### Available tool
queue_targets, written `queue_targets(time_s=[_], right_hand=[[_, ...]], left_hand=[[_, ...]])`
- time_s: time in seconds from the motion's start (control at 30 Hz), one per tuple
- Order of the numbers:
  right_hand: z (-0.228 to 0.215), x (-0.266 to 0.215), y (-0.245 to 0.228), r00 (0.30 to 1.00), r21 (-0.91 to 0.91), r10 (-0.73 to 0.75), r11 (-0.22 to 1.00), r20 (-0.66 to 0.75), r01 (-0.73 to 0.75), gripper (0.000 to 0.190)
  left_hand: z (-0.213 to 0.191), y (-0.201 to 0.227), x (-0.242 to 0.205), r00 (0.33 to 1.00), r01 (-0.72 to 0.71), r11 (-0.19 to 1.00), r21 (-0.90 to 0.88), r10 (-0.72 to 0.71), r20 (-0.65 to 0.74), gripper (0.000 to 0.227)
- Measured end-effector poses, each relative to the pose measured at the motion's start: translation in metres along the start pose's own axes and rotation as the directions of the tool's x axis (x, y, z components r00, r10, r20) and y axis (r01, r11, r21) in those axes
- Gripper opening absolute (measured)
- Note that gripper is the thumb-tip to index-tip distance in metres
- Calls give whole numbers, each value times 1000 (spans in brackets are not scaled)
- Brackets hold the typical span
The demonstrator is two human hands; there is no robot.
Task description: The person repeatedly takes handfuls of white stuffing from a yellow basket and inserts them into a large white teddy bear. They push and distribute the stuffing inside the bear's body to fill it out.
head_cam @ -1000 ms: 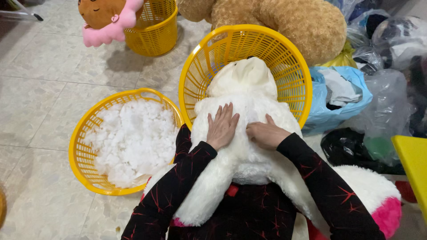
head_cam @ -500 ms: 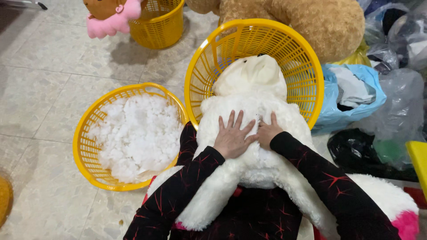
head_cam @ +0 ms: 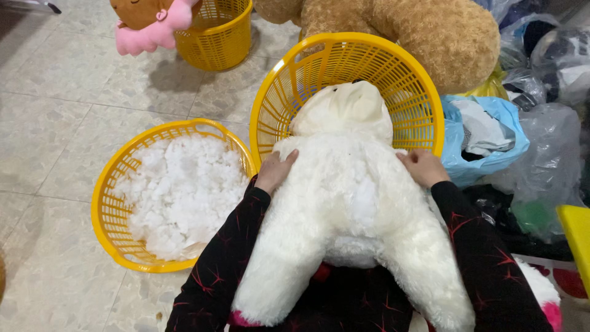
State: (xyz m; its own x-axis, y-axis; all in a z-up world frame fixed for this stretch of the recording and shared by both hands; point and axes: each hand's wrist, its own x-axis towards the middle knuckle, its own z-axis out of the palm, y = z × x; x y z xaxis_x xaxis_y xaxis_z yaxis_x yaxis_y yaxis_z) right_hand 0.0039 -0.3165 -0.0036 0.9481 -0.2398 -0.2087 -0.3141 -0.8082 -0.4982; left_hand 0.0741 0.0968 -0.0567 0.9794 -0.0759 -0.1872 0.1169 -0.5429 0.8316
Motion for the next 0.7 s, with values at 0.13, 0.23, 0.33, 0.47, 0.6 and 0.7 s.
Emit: queue_targets(time_s=[0.13, 0.23, 0.33, 0.47, 0.6, 0.7], right_hand=[[39, 39, 65, 981, 394, 62, 910, 185, -132, 48], [66, 53, 91, 962, 621, 60, 752, 267, -220, 55], [75, 55, 94, 967, 697, 41, 686, 253, -211, 63], [68, 46, 80, 995, 564, 77, 819, 70, -103, 62], [46, 17, 60, 975, 619, -129, 756, -180, 214, 61], [31, -4, 41, 930, 557, -127, 770, -344, 311, 59]], left_hand=[[6, 0, 11, 984, 78, 997, 14, -79, 162, 98], [8, 0, 6, 942, 153, 929, -337, -34, 334, 83], [7, 2, 0, 923, 201, 861, -467, -6, 386, 72], [6, -1, -5, 945, 39, 821, -569, 155, 288, 67], [10, -5, -9, 965, -32, 831, -555, 170, 198, 58], [7, 3, -18, 961, -104, 763, -638, 243, 133, 51]])
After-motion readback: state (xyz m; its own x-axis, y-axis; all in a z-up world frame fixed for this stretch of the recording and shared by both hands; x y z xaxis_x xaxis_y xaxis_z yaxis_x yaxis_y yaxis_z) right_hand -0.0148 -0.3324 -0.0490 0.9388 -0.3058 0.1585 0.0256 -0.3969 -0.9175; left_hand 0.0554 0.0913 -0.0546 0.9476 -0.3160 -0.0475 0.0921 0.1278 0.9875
